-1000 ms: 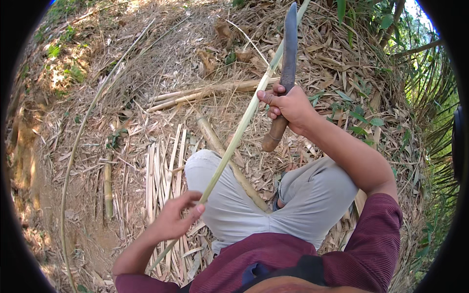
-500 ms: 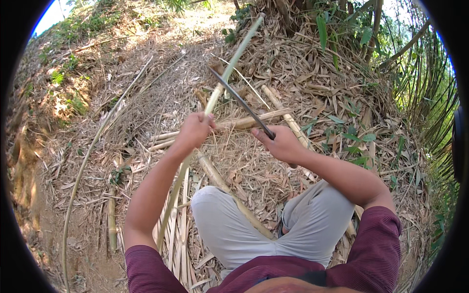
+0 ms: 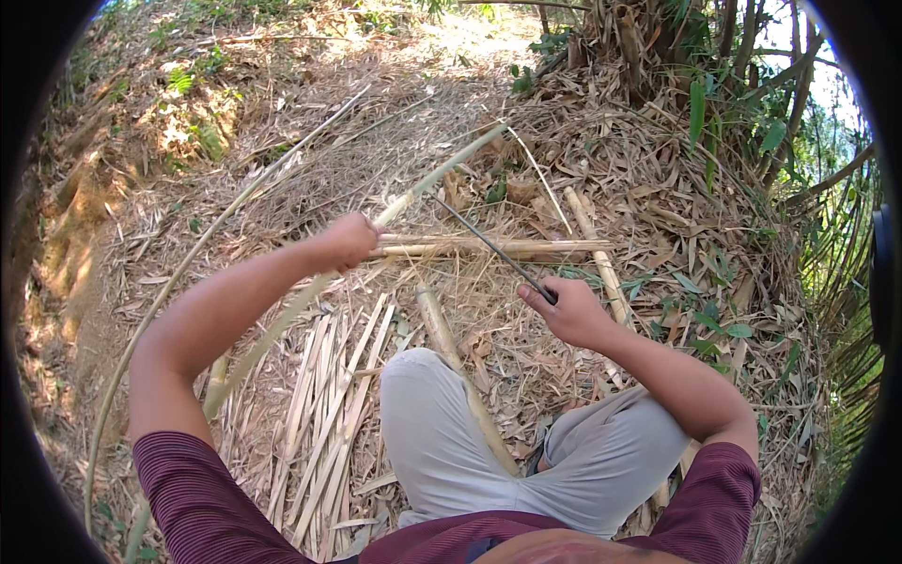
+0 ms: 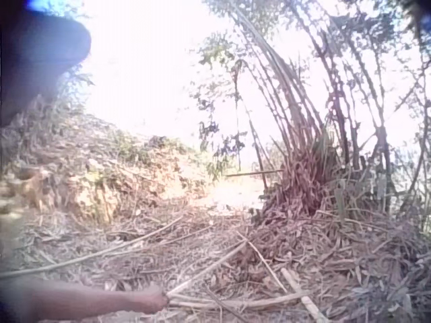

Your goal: The person shaves a thin strip of bamboo using a large knife while sitting on the ground outdoors.

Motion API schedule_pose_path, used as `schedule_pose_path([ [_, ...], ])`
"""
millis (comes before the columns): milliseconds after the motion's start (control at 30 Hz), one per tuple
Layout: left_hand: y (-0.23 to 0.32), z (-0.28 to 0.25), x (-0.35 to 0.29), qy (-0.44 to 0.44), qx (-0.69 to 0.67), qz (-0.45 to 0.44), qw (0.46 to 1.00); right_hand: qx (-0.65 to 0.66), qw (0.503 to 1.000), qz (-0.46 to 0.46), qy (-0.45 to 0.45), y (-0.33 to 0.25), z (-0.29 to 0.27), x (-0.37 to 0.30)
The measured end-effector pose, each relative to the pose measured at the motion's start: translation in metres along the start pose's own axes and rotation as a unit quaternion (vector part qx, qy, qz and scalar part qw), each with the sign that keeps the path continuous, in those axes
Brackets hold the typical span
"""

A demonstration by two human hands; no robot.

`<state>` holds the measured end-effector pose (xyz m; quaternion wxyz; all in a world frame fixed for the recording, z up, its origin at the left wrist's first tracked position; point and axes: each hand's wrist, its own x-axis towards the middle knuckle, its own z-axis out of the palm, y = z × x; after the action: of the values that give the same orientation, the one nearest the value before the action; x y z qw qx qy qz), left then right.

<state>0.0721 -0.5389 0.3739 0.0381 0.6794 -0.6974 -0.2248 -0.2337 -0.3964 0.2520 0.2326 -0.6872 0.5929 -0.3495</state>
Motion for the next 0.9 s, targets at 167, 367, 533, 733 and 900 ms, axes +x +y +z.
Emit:
schedule_pose_path([
  [167, -0.004, 0.121, -0.058, -0.184, -0.357, -0.04, 0.915, -0.028, 0.999, -0.011, -0.029, 0.006, 0.009, -0.009],
  [367, 0.035, 0.197, -0.1, -0.144, -0.487, 0.056, 0.86, -0.171, 0.98, -0.077, -0.066, 0.007, 0.01, -0.018],
  [533, 0.046, 0.27, -0.095, -0.082, -0.524, 0.024, 0.847, -0.278, 0.946, -0.098, -0.133, 0.018, 0.018, -0.017],
  [733, 0.063, 0.273, -0.076, -0.167, -0.568, -0.026, 0.806, -0.255, 0.95, -0.081, -0.162, 0.064, 0.022, -0.005],
  [900, 0.046, 0.313, -0.04, -0.073, -0.463, 0.061, 0.881, -0.24, 0.952, -0.13, -0.138, 0.11, 0.044, 0.015],
])
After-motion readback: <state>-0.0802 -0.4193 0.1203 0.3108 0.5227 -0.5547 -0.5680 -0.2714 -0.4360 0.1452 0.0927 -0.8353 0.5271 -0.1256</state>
